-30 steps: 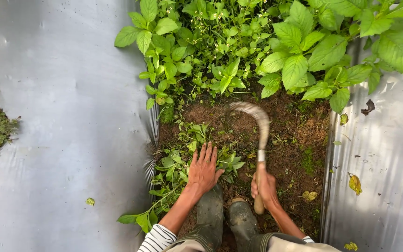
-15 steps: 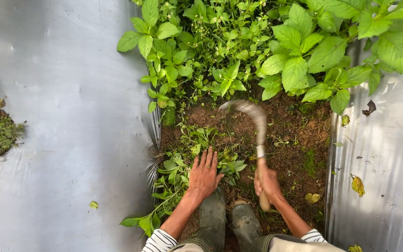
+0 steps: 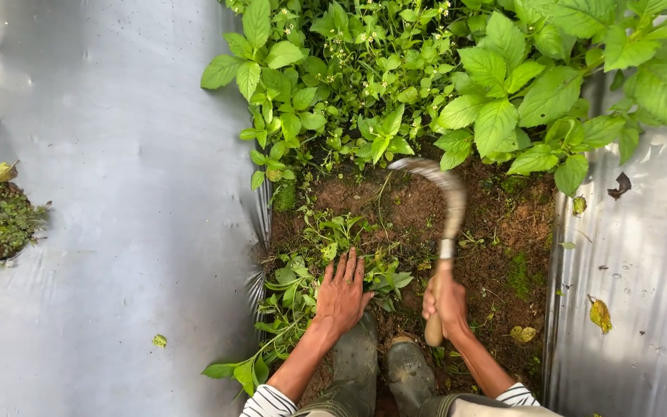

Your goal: Weeding a garden bed using a sickle and hands to clear unwanted plants.

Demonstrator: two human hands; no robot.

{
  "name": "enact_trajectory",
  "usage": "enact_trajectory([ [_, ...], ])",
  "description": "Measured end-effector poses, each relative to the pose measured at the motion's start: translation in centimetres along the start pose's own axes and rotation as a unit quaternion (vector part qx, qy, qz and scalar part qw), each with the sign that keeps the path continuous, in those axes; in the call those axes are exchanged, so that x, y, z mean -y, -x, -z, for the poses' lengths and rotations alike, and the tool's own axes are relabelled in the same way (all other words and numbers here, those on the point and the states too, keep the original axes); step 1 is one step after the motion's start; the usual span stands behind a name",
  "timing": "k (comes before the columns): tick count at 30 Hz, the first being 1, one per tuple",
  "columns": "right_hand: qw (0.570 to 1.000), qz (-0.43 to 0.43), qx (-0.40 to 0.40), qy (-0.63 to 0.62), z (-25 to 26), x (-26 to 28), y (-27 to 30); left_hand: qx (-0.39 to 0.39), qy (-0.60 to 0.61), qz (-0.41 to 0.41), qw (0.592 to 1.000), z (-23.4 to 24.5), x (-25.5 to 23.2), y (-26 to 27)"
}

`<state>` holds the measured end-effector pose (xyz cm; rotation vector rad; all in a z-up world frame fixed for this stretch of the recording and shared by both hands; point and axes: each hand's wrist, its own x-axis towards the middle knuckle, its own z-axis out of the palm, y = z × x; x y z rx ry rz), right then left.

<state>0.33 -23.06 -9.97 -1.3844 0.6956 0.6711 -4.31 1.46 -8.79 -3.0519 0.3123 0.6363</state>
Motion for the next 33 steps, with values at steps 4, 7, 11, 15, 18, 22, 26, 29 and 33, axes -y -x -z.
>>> enact_trajectory([
  [4, 0.998, 0.046, 0.008, -0.042, -0.3, 0.9, -0.7, 0.062, 0.061, 0.005, 0.996, 3.7, -0.3, 0.4],
  [7, 0.998, -0.008, 0.055, 0.036, 0.4, 1.1, -0.4, 0.060, 0.076, 0.003, 0.995, 3.5, -0.1, 0.2],
  [11, 0.999, 0.028, -0.003, -0.033, 0.1, 1.3, -2.3, 0.078, 0.065, 0.008, 0.995, 3.3, -0.3, 0.3],
  [15, 0.997, -0.014, 0.056, 0.043, 0.0, 1.3, -0.2, 0.088, 0.063, 0.005, 0.994, 3.7, -0.2, 0.3],
  [18, 0.999, 0.027, 0.005, -0.033, -0.3, 2.8, -0.8, 0.070, 0.078, -0.004, 0.994, 2.8, 0.0, 0.5],
  [22, 0.999, 0.035, 0.003, -0.034, -1.1, 2.0, -1.1, 0.061, 0.072, -0.002, 0.995, 3.2, -0.1, 0.6],
  [26, 0.999, -0.003, 0.049, -0.010, -2.0, 2.9, 0.0, 0.076, 0.075, -0.004, 0.994, 3.3, 0.0, 0.4],
  [29, 0.998, 0.015, 0.024, -0.054, -1.9, 2.8, -2.3, 0.082, 0.072, 0.000, 0.994, 3.2, -0.1, 0.5],
  [33, 0.993, -0.050, 0.073, 0.080, 0.0, 0.1, -1.0, 0.089, 0.017, -0.004, 0.996, 1.2, 0.1, 0.1],
])
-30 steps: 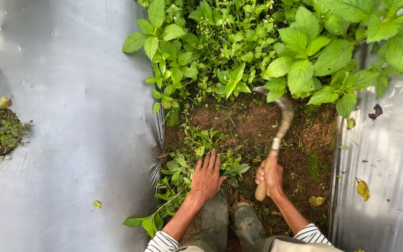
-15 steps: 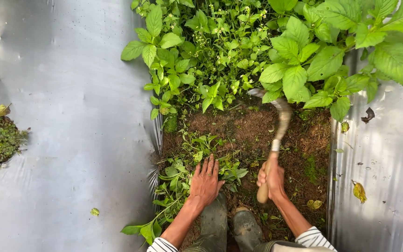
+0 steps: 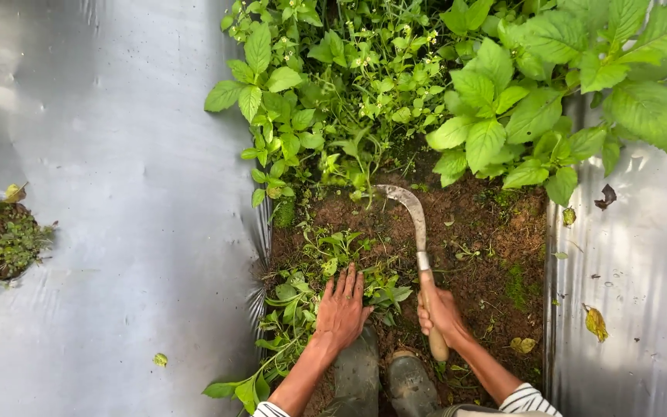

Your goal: Weeding a garden bed using a sickle and hands to clear unwanted plants.

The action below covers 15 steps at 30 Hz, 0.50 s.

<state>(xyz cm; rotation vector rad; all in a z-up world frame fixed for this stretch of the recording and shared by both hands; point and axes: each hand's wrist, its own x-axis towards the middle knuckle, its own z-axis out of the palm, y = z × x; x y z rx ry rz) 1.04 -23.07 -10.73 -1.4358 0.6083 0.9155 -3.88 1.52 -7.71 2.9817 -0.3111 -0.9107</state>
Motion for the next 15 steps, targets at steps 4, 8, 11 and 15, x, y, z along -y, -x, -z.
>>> enact_trajectory([
  [4, 0.995, 0.039, -0.051, -0.080, -0.3, 2.5, -0.7, -0.006, 0.002, 0.005, 1.000, -0.4, 0.0, -0.2],
  [8, 0.999, 0.025, -0.019, -0.035, -0.9, 3.6, 1.6, -0.007, -0.005, 0.001, 1.000, -0.5, -0.3, 0.4],
  [11, 0.997, -0.009, 0.034, 0.068, -0.5, 2.1, 1.8, -0.016, -0.001, -0.003, 1.000, -0.3, 0.1, -0.1],
  [15, 0.983, 0.047, -0.084, -0.158, -1.9, 4.4, -0.3, -0.024, -0.003, -0.006, 1.000, -0.6, 0.0, 0.3],
])
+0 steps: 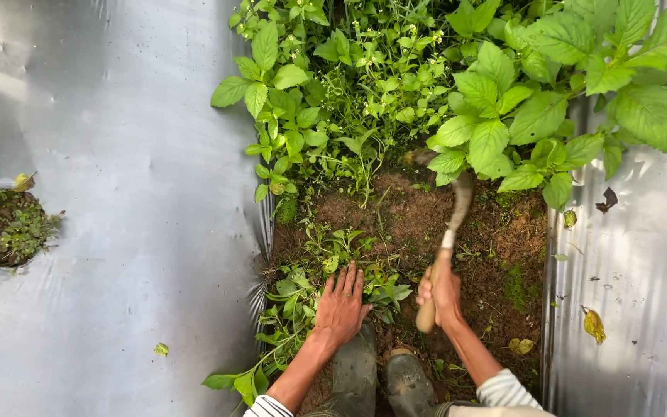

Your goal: Weeding a garden bed using a sickle and hands to clear unwanted plants.

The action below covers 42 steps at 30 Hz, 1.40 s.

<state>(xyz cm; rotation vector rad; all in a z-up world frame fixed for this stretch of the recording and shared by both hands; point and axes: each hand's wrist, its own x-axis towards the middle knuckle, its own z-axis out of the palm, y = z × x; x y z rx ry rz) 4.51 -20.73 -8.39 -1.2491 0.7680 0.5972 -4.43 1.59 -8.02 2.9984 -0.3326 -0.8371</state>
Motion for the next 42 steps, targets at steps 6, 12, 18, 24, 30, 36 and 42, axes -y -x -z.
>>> enact_trajectory([
  [6, 0.955, -0.049, 0.131, 0.260, 0.3, 0.9, 3.5, 0.023, 0.014, 0.003, 1.000, 0.7, 0.0, -0.1],
  [12, 0.999, 0.023, 0.020, -0.015, -0.5, -0.2, -3.1, 0.022, 0.009, 0.000, 1.000, 1.4, -0.2, 0.2],
  [18, 0.983, -0.019, 0.096, 0.153, 0.1, -1.2, -0.7, 0.051, 0.034, 0.003, 0.998, 1.7, 0.1, 0.1],
  [24, 0.999, 0.014, 0.039, -0.016, 0.1, 0.9, -3.1, 0.033, 0.018, -0.002, 0.999, 0.9, -0.2, 0.1],
  [30, 0.997, 0.064, -0.023, 0.027, 2.7, 2.4, -2.9, 0.043, 0.017, -0.005, 0.999, 1.2, -0.2, 0.1],
  [36, 0.999, 0.040, -0.026, -0.008, -2.0, 5.2, -3.3, 0.018, 0.005, -0.006, 1.000, 0.5, 0.1, 0.0],
  [42, 0.999, 0.042, -0.012, 0.015, 0.7, 2.5, -2.5, -0.032, -0.005, -0.014, 0.999, -0.5, 0.4, -0.1],
])
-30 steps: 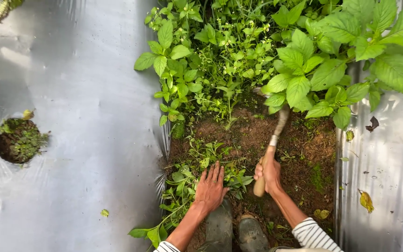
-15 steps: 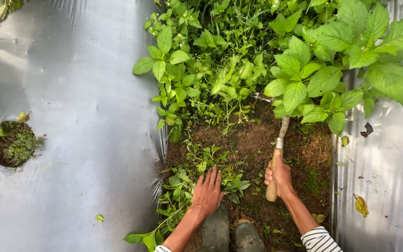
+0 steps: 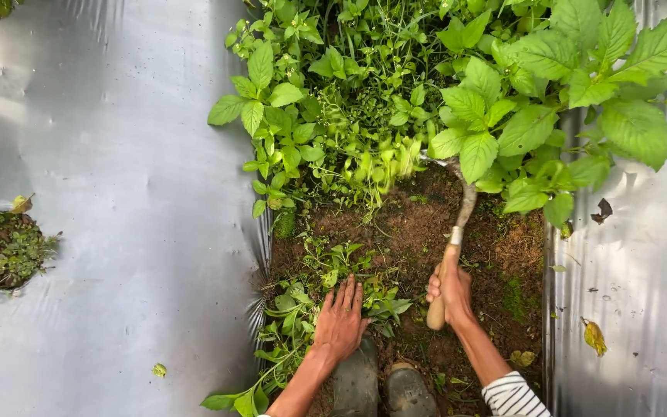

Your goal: Weeding a garden bed using a sickle and hands to clear unwanted plants.

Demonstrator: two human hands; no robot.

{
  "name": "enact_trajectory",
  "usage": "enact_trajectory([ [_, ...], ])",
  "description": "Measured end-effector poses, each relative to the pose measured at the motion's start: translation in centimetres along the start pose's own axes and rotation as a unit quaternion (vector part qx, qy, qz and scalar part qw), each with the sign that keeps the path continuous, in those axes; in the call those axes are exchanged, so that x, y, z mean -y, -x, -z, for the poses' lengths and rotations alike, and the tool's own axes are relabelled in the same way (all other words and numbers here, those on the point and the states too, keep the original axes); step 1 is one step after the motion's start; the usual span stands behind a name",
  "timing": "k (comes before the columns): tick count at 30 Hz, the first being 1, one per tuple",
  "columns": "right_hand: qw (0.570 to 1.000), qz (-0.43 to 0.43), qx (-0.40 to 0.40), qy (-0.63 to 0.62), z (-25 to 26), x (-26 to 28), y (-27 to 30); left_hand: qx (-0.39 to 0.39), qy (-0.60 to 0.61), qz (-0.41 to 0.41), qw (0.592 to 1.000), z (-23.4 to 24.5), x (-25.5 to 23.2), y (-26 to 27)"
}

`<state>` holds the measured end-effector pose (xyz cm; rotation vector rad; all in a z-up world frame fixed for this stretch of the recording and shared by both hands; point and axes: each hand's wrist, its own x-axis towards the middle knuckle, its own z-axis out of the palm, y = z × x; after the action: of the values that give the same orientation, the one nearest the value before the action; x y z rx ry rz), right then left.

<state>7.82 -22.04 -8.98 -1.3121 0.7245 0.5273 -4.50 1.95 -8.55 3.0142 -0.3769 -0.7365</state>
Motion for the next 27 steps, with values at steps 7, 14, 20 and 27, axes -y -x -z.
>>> enact_trajectory([
  [7, 0.997, 0.041, -0.062, -0.016, -2.2, 4.2, -1.5, 0.009, -0.013, -0.004, 1.000, -0.2, 0.1, -0.3],
  [14, 0.999, 0.010, -0.036, -0.001, -1.8, 0.7, 0.5, -0.005, -0.004, -0.001, 1.000, -0.1, -0.2, 0.2],
  [20, 0.998, 0.027, -0.043, -0.020, 0.2, -0.8, 0.6, 0.033, -0.004, -0.004, 0.999, 0.3, 0.0, 0.1],
  [27, 0.996, -0.001, -0.058, 0.067, 0.4, -2.1, 2.2, 0.049, 0.014, 0.004, 0.999, 0.8, 0.0, -0.1],
])
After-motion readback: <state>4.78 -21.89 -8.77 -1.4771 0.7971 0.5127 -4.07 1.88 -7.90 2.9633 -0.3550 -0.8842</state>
